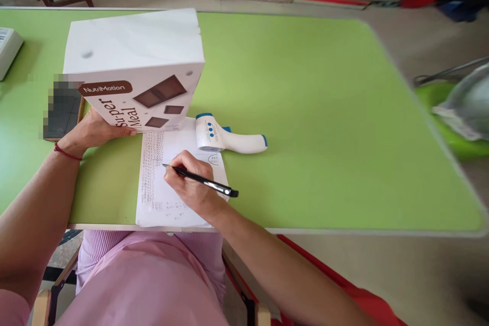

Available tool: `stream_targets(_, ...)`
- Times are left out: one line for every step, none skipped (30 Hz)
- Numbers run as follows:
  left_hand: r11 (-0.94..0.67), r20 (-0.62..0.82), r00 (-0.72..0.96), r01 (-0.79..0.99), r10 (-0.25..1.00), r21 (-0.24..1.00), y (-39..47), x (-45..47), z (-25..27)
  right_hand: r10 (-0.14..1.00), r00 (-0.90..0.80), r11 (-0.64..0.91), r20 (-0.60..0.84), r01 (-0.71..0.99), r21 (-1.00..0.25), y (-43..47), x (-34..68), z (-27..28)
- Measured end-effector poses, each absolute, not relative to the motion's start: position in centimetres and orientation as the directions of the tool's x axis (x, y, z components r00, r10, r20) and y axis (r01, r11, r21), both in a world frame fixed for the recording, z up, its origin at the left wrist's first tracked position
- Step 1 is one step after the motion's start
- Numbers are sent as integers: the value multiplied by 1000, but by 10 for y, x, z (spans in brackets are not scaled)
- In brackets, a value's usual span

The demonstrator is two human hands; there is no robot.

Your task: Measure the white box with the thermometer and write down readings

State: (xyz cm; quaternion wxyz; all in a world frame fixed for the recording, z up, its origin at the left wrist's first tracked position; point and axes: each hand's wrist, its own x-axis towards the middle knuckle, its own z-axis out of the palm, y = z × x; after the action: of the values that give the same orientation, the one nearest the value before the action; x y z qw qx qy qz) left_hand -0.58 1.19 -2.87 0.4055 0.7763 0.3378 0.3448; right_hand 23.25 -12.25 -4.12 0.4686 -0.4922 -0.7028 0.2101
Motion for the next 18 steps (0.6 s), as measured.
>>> stream_targets(-439,255,533,253,807,862,12,-6,-29,891,-80,425,447,495,-758,-123,233,-41)
stream_targets(-434,247,533,260,810,863,12,-7,-29,893,-84,422,442,495,-759,-122,233,-41)
stream_targets(-428,238,533,266,812,864,12,-7,-29,895,-85,420,438,495,-761,-122,233,-41)
stream_targets(-420,229,532,272,815,866,12,-7,-29,895,-86,419,437,496,-761,-122,234,-41)
stream_targets(-413,218,532,278,818,867,12,-7,-29,895,-86,419,437,497,-760,-122,234,-40)
stream_targets(-408,212,530,284,821,868,12,-8,-29,894,-86,421,440,499,-758,-122,234,-40)
stream_targets(-405,209,527,290,824,867,11,-8,-29,892,-84,423,444,500,-755,-122,234,-40)
stream_targets(-406,208,524,298,826,864,11,-8,-28,889,-81,427,451,501,-752,-122,234,-40)
stream_targets(-410,209,523,305,826,859,11,-7,-28,886,-76,431,458,501,-751,-122,234,-39)
stream_targets(-415,210,523,312,826,855,11,-7,-27,882,-70,435,465,497,-751,-122,234,-39)
stream_targets(-419,210,524,319,825,850,11,-7,-27,880,-64,439,471,493,-752,-122,234,-39)
stream_targets(-421,208,526,326,825,846,11,-7,-26,879,-61,440,473,489,-753,-122,234,-39)
stream_targets(-423,206,527,331,824,844,10,-7,-26,879,-60,440,473,485,-756,-122,233,-39)
stream_targets(-424,207,528,330,824,843,10,-7,-26,880,-61,440,472,483,-757,-122,233,-39)
stream_targets(-425,211,529,323,822,846,10,-7,-25,881,-65,438,468,482,-759,-122,233,-39)
stream_targets(-427,217,530,312,820,849,10,-7,-25,883,-68,436,464,482,-760,-122,233,-39)
stream_targets(-429,224,531,301,817,852,10,-6,-26,885,-71,435,461,482,-761,-122,233,-39)
stream_targets(-432,231,530,294,816,852,10,-6,-26,887,-75,433,457,482,-762,-122,232,-39)
